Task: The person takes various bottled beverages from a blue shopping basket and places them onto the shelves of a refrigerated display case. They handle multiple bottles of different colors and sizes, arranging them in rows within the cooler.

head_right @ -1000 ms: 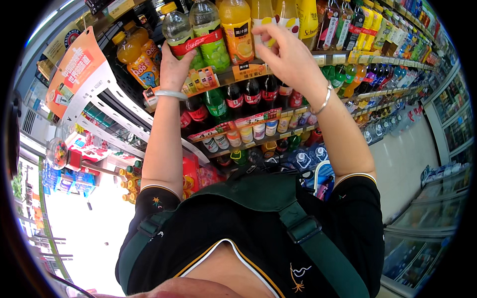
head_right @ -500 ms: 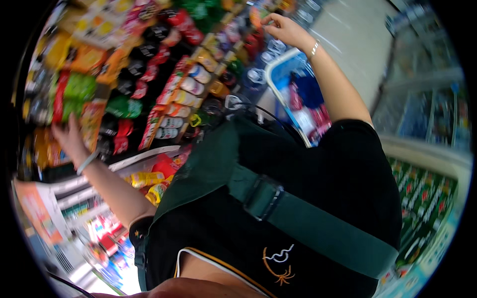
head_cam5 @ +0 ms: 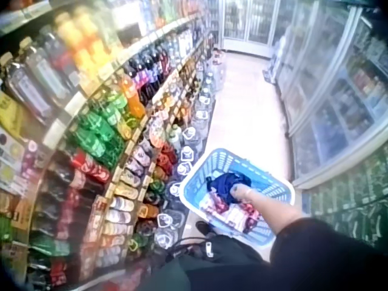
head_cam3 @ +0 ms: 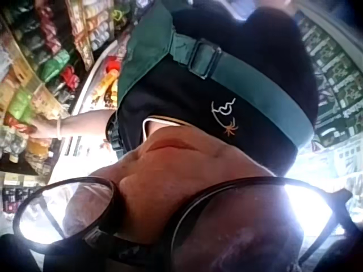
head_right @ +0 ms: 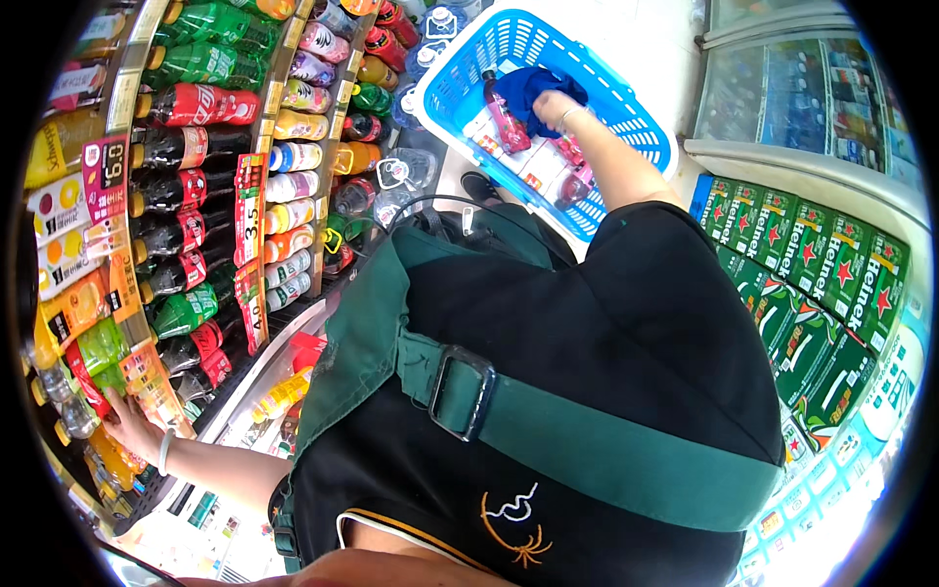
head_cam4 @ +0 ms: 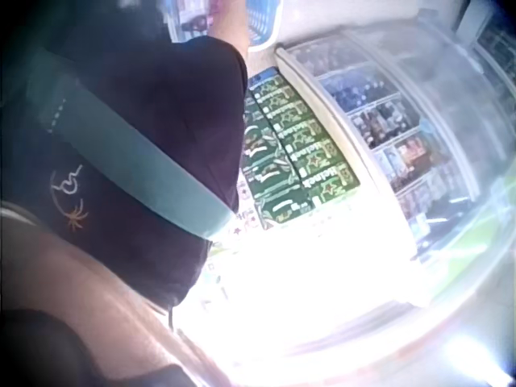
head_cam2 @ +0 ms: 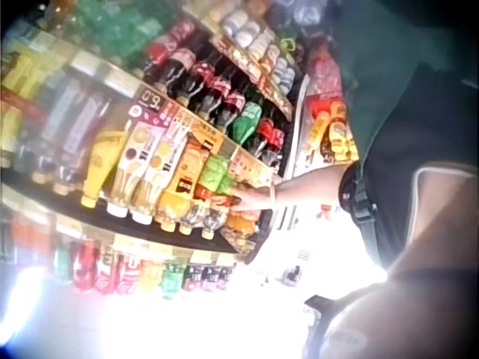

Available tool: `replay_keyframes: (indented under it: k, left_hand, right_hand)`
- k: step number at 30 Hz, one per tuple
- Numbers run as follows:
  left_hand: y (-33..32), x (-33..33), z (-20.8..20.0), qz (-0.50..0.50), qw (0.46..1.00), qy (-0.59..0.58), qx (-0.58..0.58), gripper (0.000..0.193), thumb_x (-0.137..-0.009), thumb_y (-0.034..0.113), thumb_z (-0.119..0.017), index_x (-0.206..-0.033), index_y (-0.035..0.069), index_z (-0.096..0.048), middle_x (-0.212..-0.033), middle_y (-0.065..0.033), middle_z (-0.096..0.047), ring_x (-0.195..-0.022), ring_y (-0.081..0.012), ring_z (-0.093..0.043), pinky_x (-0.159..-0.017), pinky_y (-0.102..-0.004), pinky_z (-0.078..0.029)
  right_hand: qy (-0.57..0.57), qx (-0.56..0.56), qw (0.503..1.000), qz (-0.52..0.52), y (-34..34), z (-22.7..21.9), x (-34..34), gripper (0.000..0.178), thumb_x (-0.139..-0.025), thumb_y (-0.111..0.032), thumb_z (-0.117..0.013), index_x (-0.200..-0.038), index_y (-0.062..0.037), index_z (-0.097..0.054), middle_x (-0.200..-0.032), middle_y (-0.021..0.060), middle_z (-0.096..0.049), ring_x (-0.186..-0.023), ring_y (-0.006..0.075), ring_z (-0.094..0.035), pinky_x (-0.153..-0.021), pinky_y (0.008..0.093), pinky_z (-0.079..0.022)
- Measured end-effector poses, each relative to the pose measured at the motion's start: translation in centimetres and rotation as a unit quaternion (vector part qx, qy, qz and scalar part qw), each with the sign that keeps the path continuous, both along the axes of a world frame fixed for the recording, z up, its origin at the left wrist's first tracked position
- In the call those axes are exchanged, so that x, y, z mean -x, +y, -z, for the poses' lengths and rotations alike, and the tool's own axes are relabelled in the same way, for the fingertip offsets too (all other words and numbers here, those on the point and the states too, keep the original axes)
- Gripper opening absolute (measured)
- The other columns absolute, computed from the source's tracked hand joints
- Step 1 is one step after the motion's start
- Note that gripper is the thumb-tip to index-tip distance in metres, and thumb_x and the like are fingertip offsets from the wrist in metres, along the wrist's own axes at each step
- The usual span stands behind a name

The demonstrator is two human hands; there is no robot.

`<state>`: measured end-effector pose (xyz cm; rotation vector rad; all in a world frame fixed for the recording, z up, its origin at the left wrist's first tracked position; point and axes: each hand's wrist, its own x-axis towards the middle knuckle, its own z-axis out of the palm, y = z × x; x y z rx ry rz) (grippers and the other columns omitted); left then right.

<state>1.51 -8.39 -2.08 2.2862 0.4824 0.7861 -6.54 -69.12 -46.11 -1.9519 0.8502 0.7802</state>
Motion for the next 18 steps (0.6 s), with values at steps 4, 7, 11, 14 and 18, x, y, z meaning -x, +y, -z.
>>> replay_keyframes:
  k: [4, 7, 11, 14, 18]
  left_hand:
    - [2.8, 0.0, 0.1, -0.036, 0.998, 0.041, 0.015, 0.066, -0.075, 0.034, -0.068, -0.121, -0.003, -0.037, -0.114, -0.0158, -0.046, -0.1, -0.0199, -0.05, -0.084, -0.0324, -0.042]
    - [3.7, -0.2, 0.3, -0.013, 0.997, 0.063, 0.035, 0.056, -0.077, 0.035, -0.064, -0.115, -0.001, -0.044, -0.103, -0.0117, -0.052, -0.091, -0.0177, -0.05, -0.074, -0.0293, -0.041]
    - [3.6, -1.6, 0.4, -0.015, 0.997, 0.068, -0.032, 0.035, -0.074, 0.03, -0.068, -0.093, 0.004, -0.055, -0.075, -0.0001, -0.053, -0.06, -0.0093, -0.045, -0.052, -0.0253, -0.035]
    - [2.4, -2.0, 0.5, 0.019, 1.0, -0.016, 0.02, 0.027, -0.076, 0.018, -0.067, -0.098, 0.008, -0.055, -0.072, 0.0055, -0.054, -0.052, -0.0029, -0.043, -0.044, -0.0183, -0.031]
    - [3.6, -0.5, 0.1, 0.05, 0.998, -0.015, 0.021, 0.031, -0.077, 0.01, -0.065, -0.104, 0.004, -0.053, -0.083, 0.0009, -0.059, -0.059, -0.0035, -0.05, -0.048, -0.0182, -0.037]
  right_hand:
    - [0.02, 0.148, 0.97, -0.19, 1.8, 10.7, 1.4, 0.032, -0.071, -0.029, -0.054, -0.082, -0.0004, -0.064, -0.087, 0.024, -0.06, -0.081, 0.0373, -0.06, -0.071, 0.043, -0.047]
    - [-0.043, 0.153, 0.972, -0.173, 3.3, 11.9, 1.8, 0.055, -0.066, -0.045, -0.061, -0.092, 0.0042, -0.059, -0.087, 0.026, -0.06, -0.084, 0.0359, -0.06, -0.074, 0.0419, -0.047]
    - [0.098, 0.0, 0.995, 0.009, 5.5, 13.1, 0.1, 0.059, -0.063, -0.042, -0.067, -0.096, 0.0055, -0.057, -0.083, 0.0174, -0.063, -0.073, 0.0241, -0.063, -0.067, 0.0359, -0.049]
    - [-0.022, 0.155, 0.986, 0.05, 6.3, 16.9, 1.5, 0.057, -0.059, -0.032, -0.075, -0.093, 0.0081, -0.053, -0.084, 0.017, -0.062, -0.074, 0.0259, -0.063, -0.067, 0.0349, -0.05]
    - [0.035, 0.059, 0.995, 0.077, 5.0, 17.5, 1.2, 0.066, -0.059, -0.038, -0.074, -0.103, 0.0041, -0.05, -0.089, 0.0146, -0.061, -0.077, 0.0247, -0.061, -0.065, 0.0327, -0.049]
